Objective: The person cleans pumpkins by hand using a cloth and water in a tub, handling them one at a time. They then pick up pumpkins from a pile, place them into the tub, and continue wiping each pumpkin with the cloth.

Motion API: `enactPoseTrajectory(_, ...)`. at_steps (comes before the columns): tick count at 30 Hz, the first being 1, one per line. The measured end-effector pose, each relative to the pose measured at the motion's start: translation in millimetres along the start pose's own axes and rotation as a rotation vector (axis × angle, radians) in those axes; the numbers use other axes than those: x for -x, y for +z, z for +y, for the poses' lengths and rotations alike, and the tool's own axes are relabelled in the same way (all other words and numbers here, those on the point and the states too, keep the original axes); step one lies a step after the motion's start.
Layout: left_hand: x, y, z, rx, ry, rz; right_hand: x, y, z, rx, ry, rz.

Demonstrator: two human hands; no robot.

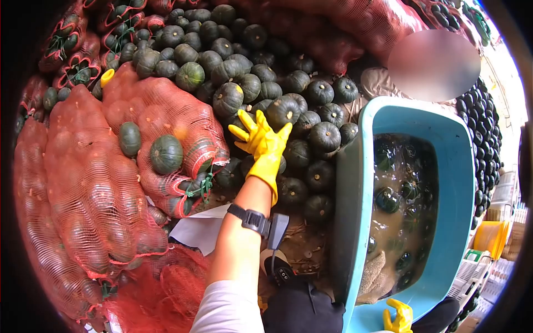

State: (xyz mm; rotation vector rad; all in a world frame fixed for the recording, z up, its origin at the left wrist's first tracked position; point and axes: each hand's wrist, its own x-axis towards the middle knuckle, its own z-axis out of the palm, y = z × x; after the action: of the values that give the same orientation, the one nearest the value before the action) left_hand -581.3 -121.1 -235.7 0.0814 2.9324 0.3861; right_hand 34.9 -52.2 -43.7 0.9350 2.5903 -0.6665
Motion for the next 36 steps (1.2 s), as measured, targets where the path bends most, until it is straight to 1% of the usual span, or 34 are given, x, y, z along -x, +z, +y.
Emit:
enactPoseTrajectory(2,-8.1,-5.6,5.2,0.049,-0.058,-0.008,-1.3,-1.0,-2.1,-0.010,-0.019,0.012)
enactPoseTrajectory(3,-8.6,-5.9,6.1,0.063,-0.074,0.034,-1.2,-1.9,-3.1,-0.007,0.003,-0.005)
enactPoseTrajectory(6,-17.9,-0.9,-24.3,-0.187,0.111,-0.014,1.1,-2.7,-4.8,0.001,0.060,-0.045)
enactPoseTrajectory(7,-27.0,24.8,-41.6,-0.285,0.189,0.135,1.4,-1.7,-2.8,0.008,0.072,-0.046)
enactPoseTrajectory(8,-38.2,36.1,-54.3,-0.292,0.207,0.176,2.7,-1.0,-2.1,0.014,0.087,-0.048)
enactPoseTrajectory(10,-30.1,0.1,-64.7,-0.016,0.272,0.121,1.9,-4.8,-6.3,0.005,0.111,-0.071)
enactPoseTrajectory(11,-38.9,10.9,-81.2,0.201,0.371,0.189,1.5,-5.2,-8.2,-0.002,0.120,-0.086)
enactPoseTrajectory(12,-38.8,19.1,-84.5,0.523,0.282,0.202,1.2,-3.1,-6.1,-0.005,0.092,-0.067)
enactPoseTrajectory(13,-13.2,-16.9,-71.3,1.030,0.087,-0.054,1.4,-0.8,-2.3,-0.006,0.063,-0.049)
enactPoseTrajectory(14,25.7,-67.7,-49.2,1.518,-0.135,-0.337,1.1,0.9,-0.3,-0.004,0.038,-0.033)
enactPoseTrajectory(16,82.9,-102.8,-24.4,1.623,0.124,-0.289,-4.4,-0.3,-5.1,-0.022,0.036,-0.023)
enactPoseTrajectory(18,116.1,-109.3,-2.7,1.545,0.765,-0.090,5.1,-6.9,-9.9,-0.020,0.078,-0.069)
enactPoseTrajectory(20,125.9,-137.5,21.1,1.229,1.286,-0.122,1.8,-5.1,-6.5,-0.011,0.117,-0.112)
enactPoseTrajectory(21,137.4,-131.8,37.5,1.191,1.397,-0.192,2.8,-0.1,-3.2,-0.044,0.058,-0.032)
enactPoseTrajectory(22,150.7,-125.1,53.9,1.152,1.510,-0.268,4.8,1.7,-1.3,-0.026,0.065,-0.044)
enactPoseTrajectory(24,164.4,-117.2,67.5,0.770,1.684,-0.161,3.0,0.2,-0.4,0.013,0.084,-0.062)
enactPoseTrajectory(25,164.9,-114.1,73.0,0.697,1.711,-0.150,2.3,-2.5,-3.6,0.043,0.098,-0.070)
enactPoseTrajectory(27,157.2,-109.5,75.8,0.682,1.686,-0.088,-0.3,-10.8,-13.6,0.036,0.165,-0.114)
enactPoseTrajectory(28,136.5,-112.1,72.9,0.772,1.609,-0.021,-3.1,-13.0,-16.3,0.028,0.193,-0.134)
enactPoseTrajectory(29,115.9,-115.0,70.1,0.862,1.530,0.043,-2.9,-11.4,-13.6,0.037,0.163,-0.103)
enactPoseTrajectory(31,44.9,-78.7,70.3,0.875,1.214,0.369,1.6,-3.3,-5.3,0.052,0.099,-0.043)
enactPoseTrajectory(32,10.3,-51.1,67.4,0.734,0.991,0.644,-1.0,-2.4,-5.1,0.047,0.127,-0.079)
enactPoseTrajectory(34,-27.1,-0.3,53.9,0.233,0.434,0.544,-3.4,-5.8,-5.6,0.054,0.192,-0.158)
enactPoseTrajectory(35,-36.6,10.2,43.2,0.254,0.355,0.291,-2.3,-6.0,-8.1,0.040,0.229,-0.150)
enactPoseTrajectory(36,-41.0,10.5,35.7,0.276,0.275,0.039,1.0,-4.0,-2.9,0.041,0.217,-0.147)
